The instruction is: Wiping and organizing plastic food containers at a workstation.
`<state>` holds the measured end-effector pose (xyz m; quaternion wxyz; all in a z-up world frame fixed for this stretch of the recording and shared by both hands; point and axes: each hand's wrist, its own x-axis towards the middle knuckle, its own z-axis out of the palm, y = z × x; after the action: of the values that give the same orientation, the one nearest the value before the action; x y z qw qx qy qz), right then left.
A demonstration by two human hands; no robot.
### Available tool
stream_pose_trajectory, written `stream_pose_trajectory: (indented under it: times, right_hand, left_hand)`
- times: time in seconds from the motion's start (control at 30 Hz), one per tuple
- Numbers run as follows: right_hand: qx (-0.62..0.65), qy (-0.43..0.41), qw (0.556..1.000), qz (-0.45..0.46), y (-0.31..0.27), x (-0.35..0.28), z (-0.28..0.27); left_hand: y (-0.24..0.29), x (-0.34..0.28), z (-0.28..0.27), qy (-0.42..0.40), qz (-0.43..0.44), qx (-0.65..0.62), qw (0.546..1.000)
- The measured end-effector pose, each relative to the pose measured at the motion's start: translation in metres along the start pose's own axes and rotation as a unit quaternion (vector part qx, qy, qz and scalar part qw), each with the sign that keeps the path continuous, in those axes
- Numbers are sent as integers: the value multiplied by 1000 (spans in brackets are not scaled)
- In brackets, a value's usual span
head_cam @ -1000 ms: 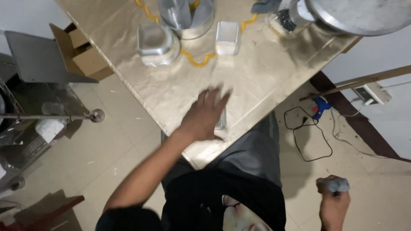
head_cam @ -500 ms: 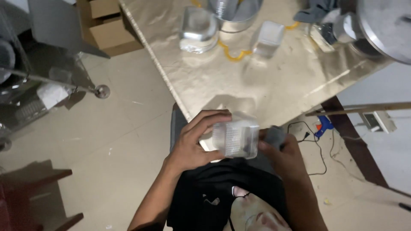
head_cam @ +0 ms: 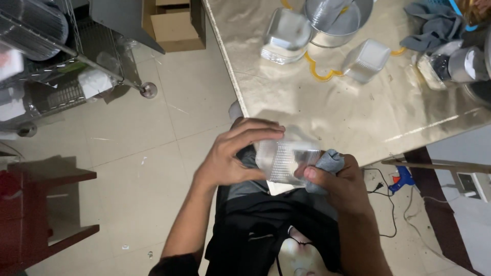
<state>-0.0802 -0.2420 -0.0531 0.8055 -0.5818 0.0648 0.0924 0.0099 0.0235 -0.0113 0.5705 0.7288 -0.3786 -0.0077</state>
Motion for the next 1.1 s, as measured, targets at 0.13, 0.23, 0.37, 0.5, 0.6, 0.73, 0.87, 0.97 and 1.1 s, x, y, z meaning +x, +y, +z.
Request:
stream_pose_trajectory:
  times: [0.13, 0.23, 0.37, 0.5, 0.6, 0.73, 0.87, 0.97, 1.1]
  right_hand:
    - [-3, 62, 997, 42, 4, -10, -1]
    - [-31, 75, 996, 37, 17, -13, -12]
    - [42, 76, 995, 54, 40, -16, -25]
    - [14, 113, 989, 97, 31, -18, -21]
    - [27, 108, 989, 100, 38, -16, -29]
    - [-19, 126, 986, 111, 26, -19, -27]
    - [-98, 193, 968, 127, 6, -37, -53]
    - [7, 192, 980, 42, 9, -30, -88]
    - [136, 222, 962, 83, 51, 14, -116]
  left_hand:
    - [-1, 9, 0, -18, 14, -2, 1000]
    - [-11, 13, 8, -46, 11, -38, 998]
    - [-20, 16, 17, -75, -37, -58, 995]
    - [-27, 18, 22, -86, -29, -57, 994]
    - [-29, 25, 24, -101, -52, -58, 992]
    - [-33, 28, 25, -115, -51, -40, 991]
    - [-71, 5, 1, -17, -104, -57, 993]
    - [-84, 2, -12, 91, -113, -183, 972]
    - [-99, 0, 13, 129, -40, -280, 951]
